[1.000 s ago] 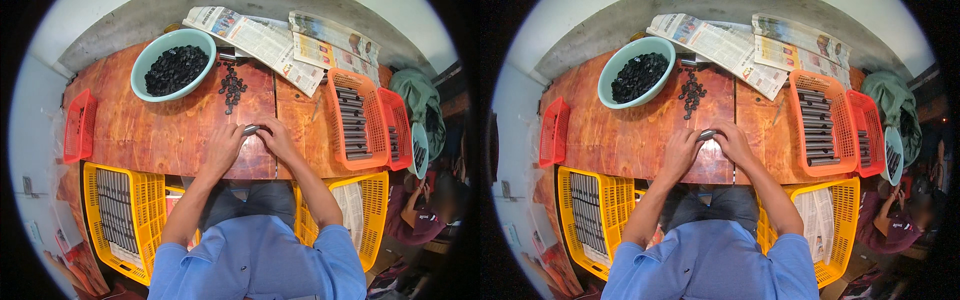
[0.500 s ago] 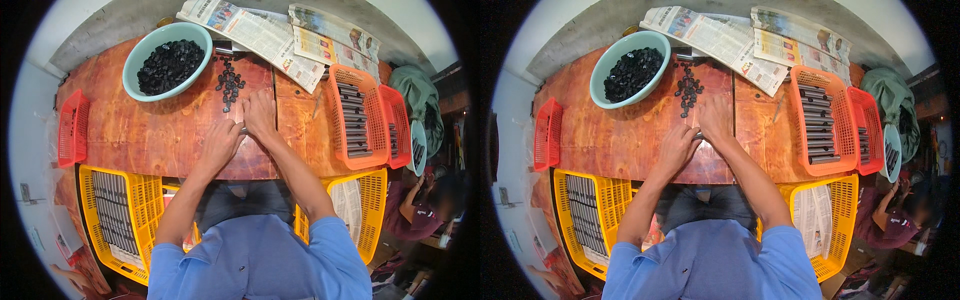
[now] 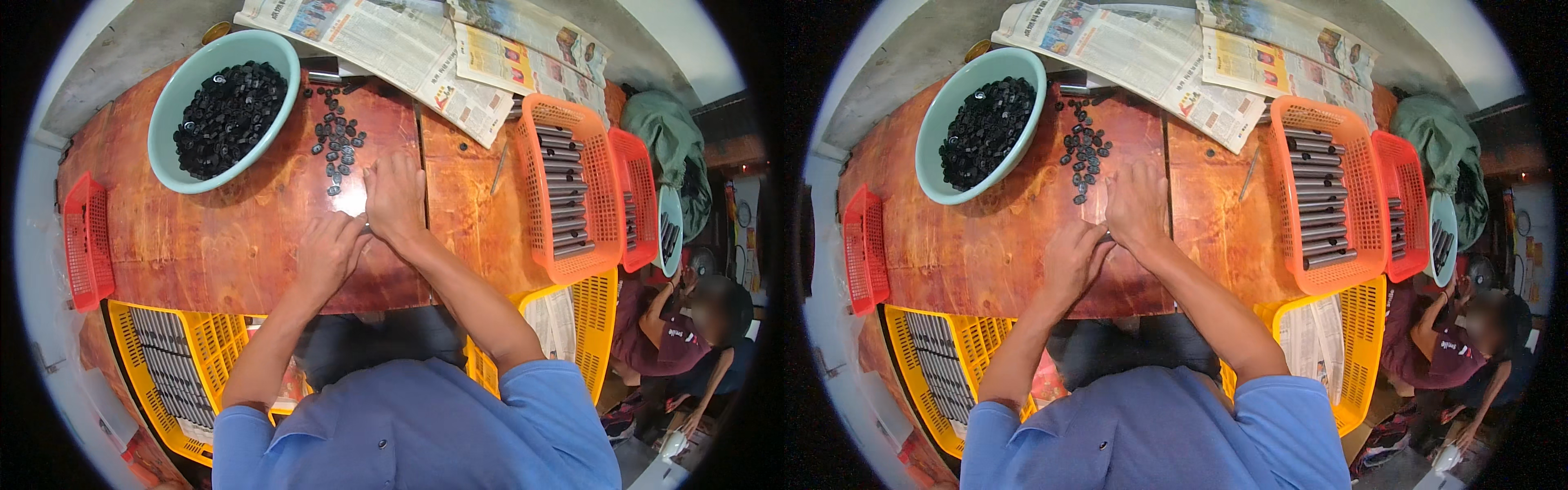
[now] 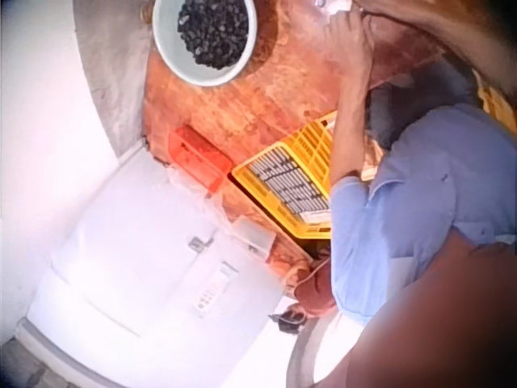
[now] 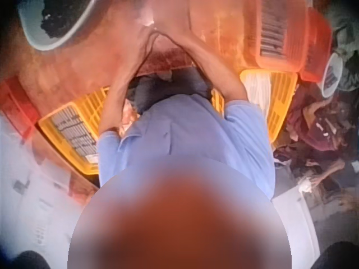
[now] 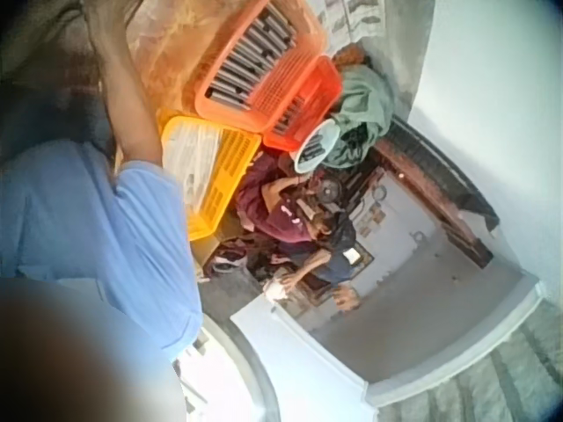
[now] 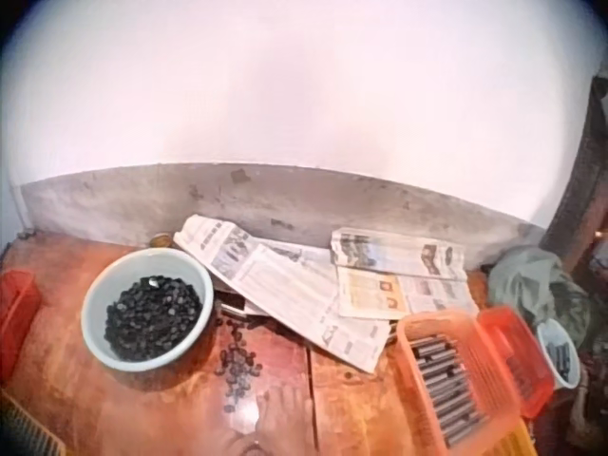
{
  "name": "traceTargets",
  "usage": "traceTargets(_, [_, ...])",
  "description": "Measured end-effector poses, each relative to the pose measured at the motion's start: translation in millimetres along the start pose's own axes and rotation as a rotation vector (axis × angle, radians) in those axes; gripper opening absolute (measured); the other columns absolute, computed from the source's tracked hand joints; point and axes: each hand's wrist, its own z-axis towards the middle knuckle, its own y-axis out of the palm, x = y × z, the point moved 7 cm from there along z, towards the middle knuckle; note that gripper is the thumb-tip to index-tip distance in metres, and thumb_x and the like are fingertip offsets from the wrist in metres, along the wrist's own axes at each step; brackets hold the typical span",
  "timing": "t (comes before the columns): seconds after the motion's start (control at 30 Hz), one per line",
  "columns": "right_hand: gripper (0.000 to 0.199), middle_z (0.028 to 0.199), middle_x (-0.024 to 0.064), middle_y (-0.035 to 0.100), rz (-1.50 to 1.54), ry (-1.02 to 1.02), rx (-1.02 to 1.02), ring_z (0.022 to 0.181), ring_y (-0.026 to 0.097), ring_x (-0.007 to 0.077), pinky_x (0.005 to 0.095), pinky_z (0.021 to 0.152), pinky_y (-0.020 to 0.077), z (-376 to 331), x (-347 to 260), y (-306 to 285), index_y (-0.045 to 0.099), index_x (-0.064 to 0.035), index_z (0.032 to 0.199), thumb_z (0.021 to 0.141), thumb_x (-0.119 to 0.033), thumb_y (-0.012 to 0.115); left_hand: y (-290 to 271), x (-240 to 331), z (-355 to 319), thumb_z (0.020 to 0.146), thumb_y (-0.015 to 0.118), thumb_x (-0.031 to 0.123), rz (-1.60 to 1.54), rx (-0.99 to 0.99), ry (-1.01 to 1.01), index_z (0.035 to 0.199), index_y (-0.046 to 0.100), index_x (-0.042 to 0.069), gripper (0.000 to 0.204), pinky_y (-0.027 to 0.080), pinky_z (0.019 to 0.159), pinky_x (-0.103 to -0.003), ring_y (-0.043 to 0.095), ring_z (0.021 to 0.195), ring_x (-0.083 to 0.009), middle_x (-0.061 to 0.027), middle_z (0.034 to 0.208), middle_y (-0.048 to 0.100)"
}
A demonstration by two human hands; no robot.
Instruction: The person repeatedly picks small dark seeds from a bowl and places them into a cylindrical metal tool on a wooden table. The person then removes the filled tool and places it into a yellow basket. This cycle is repeated multiple times.
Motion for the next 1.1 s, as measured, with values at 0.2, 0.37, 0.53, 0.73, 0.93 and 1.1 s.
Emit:
traceTargets(0.2, [0.02,0.107,0.0173,0.055,0.024,-0.029,0.059,0.106,0.051,0.0361,0.0485,0.086,0.0371,3,-2,-3,0.06,-0.0031,0.1,0.095,-0.022,0.063,-5,1,4,0.079,0.084,0.014,0.038,0.024,0.012,0.108,0.071,0.005,0.033,0.051,0.073,-0.041,0.063,0.084,-0.0312,-0.0103,0.092,0.065])
traceTargets(0.37, [0.02,0.109,0.0167,0.055,0.041,-0.033,0.101,0.107,0.05,0.0358,0.047,0.087,0.0366,-2,-2,-9,0.059,-0.003,0.102,0.093,-0.02,0.065,-5,8,4,0.078,0.084,0.015,0.1,0.073,0.053,0.106,0.069,0.005,0.033,0.05,0.073,-0.041,0.063,0.086,-0.0301,-0.0095,0.092,0.064])
traceTargets(0.53, [0.023,0.112,0.0174,0.054,0.034,-0.006,0.034,0.112,0.049,0.0369,0.0474,0.092,0.036,1,-3,-6,0.057,-0.0016,0.106,0.093,-0.019,0.066,0,3,3,0.081,0.082,0.018,0.107,0.019,0.013,0.107,0.07,0.006,0.031,0.047,0.072,-0.04,0.061,0.083,-0.0281,-0.0085,0.09,0.061])
traceTargets(0.73, [0.042,0.137,0.0242,0.051,-0.022,-0.07,0.006,0.134,0.043,0.0397,0.0525,0.118,0.0252,11,1,11,0.053,0.0064,0.123,0.092,-0.02,0.064,-2,-1,11,0.079,0.083,0.016,0.039,-0.037,-0.055,0.106,0.069,0.004,0.032,0.048,0.071,-0.042,0.061,0.082,-0.0324,-0.0123,0.086,0.058])
traceTargets(0.93, [0.042,0.139,0.025,0.049,0.071,0.023,-0.1,0.137,0.042,0.0401,0.0536,0.12,0.0237,13,3,10,0.053,0.0065,0.122,0.093,-0.02,0.066,-5,2,13,0.08,0.083,0.016,0.025,-0.019,-0.066,0.106,0.069,0.004,0.032,0.047,0.071,-0.042,0.06,0.082,-0.0324,-0.0126,0.086,0.058])
traceTargets(1.1, [0.025,0.133,0.0254,0.052,0.044,-0.042,0.044,0.128,0.047,0.043,0.0526,0.113,0.0317,9,2,9,0.054,0.0008,0.106,0.091,-0.013,0.069,0,-1,10,0.082,0.08,0.019,0.07,-0.041,-0.06,0.109,0.07,0.007,0.031,0.045,0.073,-0.041,0.061,0.083,-0.0302,-0.0098,0.088,0.059])
